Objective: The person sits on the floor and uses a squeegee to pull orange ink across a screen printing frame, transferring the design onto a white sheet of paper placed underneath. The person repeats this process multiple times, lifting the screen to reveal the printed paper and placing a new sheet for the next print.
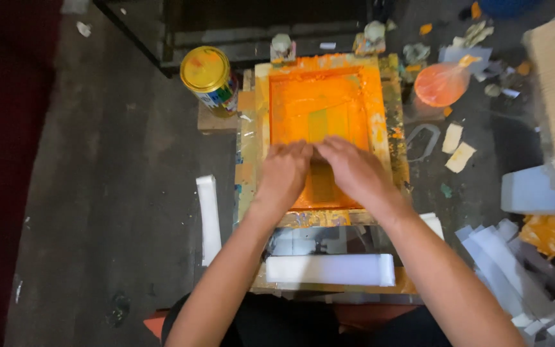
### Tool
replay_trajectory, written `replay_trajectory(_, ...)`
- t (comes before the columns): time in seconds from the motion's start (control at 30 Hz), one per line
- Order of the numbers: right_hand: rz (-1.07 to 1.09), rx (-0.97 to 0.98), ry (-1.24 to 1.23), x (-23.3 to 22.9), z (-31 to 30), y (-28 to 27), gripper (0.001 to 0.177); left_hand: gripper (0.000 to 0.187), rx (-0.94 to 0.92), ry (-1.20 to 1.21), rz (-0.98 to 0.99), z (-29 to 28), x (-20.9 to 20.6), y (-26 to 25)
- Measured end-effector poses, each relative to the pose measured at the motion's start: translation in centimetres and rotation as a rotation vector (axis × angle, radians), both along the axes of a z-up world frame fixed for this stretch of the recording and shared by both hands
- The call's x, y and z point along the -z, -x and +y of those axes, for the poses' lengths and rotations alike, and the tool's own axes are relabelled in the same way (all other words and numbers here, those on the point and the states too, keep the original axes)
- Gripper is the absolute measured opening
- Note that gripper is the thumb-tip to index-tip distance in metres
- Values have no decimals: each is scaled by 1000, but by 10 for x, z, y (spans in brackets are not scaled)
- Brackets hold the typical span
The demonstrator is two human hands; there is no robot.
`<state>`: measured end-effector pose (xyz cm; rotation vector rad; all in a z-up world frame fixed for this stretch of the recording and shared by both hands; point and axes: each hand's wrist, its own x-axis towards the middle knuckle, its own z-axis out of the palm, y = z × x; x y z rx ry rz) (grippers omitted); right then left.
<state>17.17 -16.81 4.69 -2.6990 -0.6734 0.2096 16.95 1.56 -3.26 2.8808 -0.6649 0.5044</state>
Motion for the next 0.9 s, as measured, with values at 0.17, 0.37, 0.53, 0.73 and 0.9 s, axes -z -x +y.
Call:
replay_trajectory(0.17,79,-4,-52,-15,-3,48,59,26,15,-40,47,-1,-12,47)
replay_trajectory(0.37,164,-18,-158,-16,-5,90,53,25,-4,-81,57,-7,-24,92)
replay_trajectory(0.53,224,73,34,-47,3,125,52,24,-22,-82,98,-12,-22,121)
replay_trajectory(0.73,51,49,-21,2,-9,145,53,28,-71,49,26,-23,-29,153)
replay_trajectory(0.9,-259,77,30,41,-9,153,59,57,-132,85,130,-26,-31,169)
